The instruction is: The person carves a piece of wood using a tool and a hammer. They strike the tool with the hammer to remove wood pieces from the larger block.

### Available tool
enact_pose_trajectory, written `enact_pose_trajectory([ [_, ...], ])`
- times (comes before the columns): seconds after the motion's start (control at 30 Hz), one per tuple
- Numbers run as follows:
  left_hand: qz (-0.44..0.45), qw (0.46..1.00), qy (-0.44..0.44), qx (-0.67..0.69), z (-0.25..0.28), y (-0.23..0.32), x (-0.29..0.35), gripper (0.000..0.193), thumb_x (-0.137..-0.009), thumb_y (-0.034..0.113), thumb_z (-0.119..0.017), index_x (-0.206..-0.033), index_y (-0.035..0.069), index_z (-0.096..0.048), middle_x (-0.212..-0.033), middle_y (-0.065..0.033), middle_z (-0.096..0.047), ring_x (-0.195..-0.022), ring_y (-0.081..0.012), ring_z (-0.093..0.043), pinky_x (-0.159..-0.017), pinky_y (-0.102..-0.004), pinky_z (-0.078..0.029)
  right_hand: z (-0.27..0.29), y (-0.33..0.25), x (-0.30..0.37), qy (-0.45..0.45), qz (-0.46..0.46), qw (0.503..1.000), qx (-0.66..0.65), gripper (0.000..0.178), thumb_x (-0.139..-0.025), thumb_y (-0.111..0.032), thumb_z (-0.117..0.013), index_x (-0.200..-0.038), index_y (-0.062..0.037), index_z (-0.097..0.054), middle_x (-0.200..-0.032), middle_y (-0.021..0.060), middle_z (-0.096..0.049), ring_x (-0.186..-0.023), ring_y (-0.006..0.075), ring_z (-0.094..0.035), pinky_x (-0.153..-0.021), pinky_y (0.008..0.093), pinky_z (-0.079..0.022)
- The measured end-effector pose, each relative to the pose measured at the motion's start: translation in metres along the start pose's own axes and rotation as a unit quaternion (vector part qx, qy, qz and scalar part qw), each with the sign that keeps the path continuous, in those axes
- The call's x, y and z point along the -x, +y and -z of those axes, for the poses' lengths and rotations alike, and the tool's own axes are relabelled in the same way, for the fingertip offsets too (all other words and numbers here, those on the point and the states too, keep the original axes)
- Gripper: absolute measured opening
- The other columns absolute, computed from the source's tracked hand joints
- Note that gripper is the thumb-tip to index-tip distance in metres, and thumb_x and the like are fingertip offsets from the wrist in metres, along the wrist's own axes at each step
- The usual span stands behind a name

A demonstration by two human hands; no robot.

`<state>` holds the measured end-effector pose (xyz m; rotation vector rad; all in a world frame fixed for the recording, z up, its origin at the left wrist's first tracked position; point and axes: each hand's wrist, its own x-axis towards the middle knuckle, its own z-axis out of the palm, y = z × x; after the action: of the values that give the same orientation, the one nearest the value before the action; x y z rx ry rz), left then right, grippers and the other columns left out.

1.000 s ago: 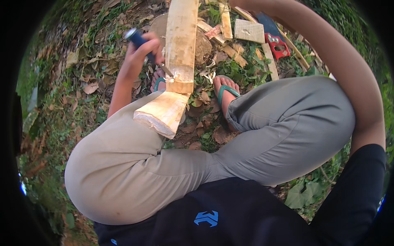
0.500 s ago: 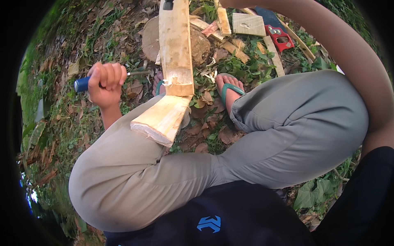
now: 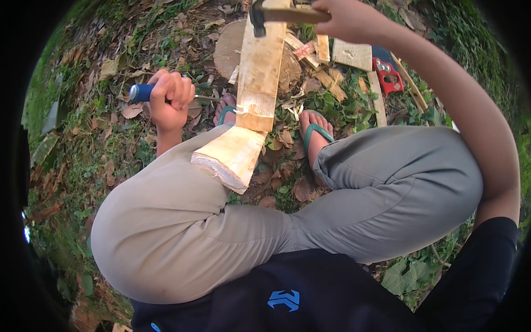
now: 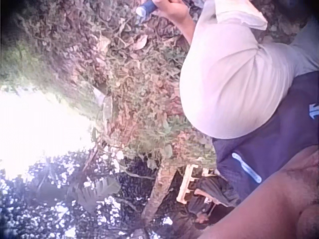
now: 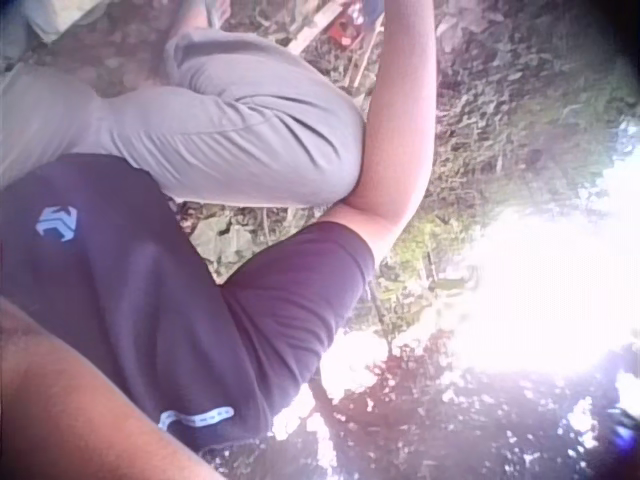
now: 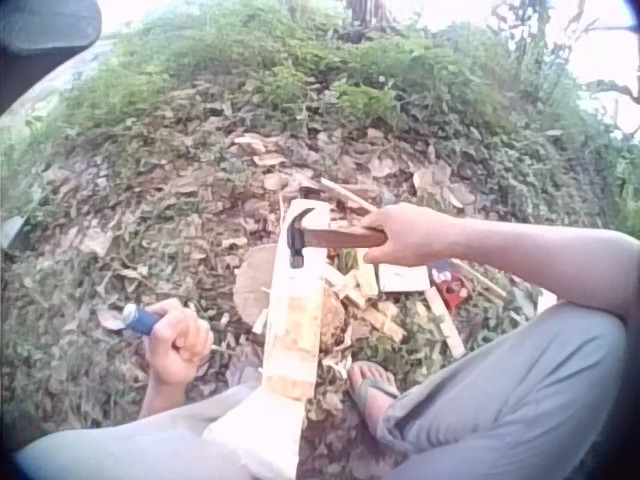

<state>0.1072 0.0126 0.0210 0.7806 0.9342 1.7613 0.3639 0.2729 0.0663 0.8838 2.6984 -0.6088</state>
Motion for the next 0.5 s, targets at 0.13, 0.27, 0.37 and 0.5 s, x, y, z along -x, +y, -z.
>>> enact_pose_trajectory([
  [0.13, -0.066, 0.992, 0.091, -0.052, 0.009, 0.005, -0.003, 0.035, -0.095, 0.011, -0.055, -0.065, 0.012, -0.037, -0.05, 0.0028, -0.034, -0.041, -0.0072, -0.029, -0.04, -0.0259, -0.024, -0.007, -0.031, -0.003, 0.02, 0.055, 0.995, 0.082, 0.027, -0.092, -0.029, -0.062, -0.102, -0.0048, -0.058, -0.084, 0.015, -0.066, -0.079, 0.0322, -0.066, -0.073, 0.0458, -0.051],
  [0.27, -0.111, 0.97, 0.19, -0.098, 0.018, 0.011, -0.007, 0.034, -0.098, 0.013, -0.049, -0.066, 0.013, -0.036, -0.051, 0.003, -0.032, -0.042, -0.0078, -0.028, -0.042, -0.026, -0.026, -0.034, -0.051, -0.036, -0.003, 0.12, 0.992, 0.048, 0.032, -0.098, -0.032, -0.056, -0.1, -0.0004, -0.054, -0.091, 0.019, -0.066, -0.088, 0.0375, -0.065, -0.079, 0.0488, -0.049],
  [0.37, -0.138, 0.957, 0.225, -0.121, 0.035, 0.016, -0.001, 0.033, -0.098, 0.013, -0.049, -0.067, 0.012, -0.037, -0.052, 0.0027, -0.031, -0.041, -0.0082, -0.029, -0.042, -0.026, -0.027, -0.04, -0.074, -0.052, -0.089, 0.115, 0.989, -0.022, 0.039, -0.087, -0.035, -0.069, -0.099, -0.001, -0.053, -0.086, 0.0169, -0.06, -0.085, 0.0342, -0.059, -0.08, 0.0445, -0.046],
  [0.5, -0.154, 0.937, 0.28, -0.139, 0.051, 0.02, 0.009, 0.033, -0.098, 0.013, -0.05, -0.067, 0.012, -0.037, -0.052, 0.0024, -0.031, -0.041, -0.0085, -0.028, -0.04, -0.026, -0.025, -0.046, -0.084, -0.066, -0.1, 0.191, 0.975, 0.051, 0.059, -0.066, -0.035, -0.086, -0.101, -0.0008, -0.053, -0.108, 0.015, -0.056, -0.109, 0.0316, -0.051, -0.089, 0.0425, -0.044],
])
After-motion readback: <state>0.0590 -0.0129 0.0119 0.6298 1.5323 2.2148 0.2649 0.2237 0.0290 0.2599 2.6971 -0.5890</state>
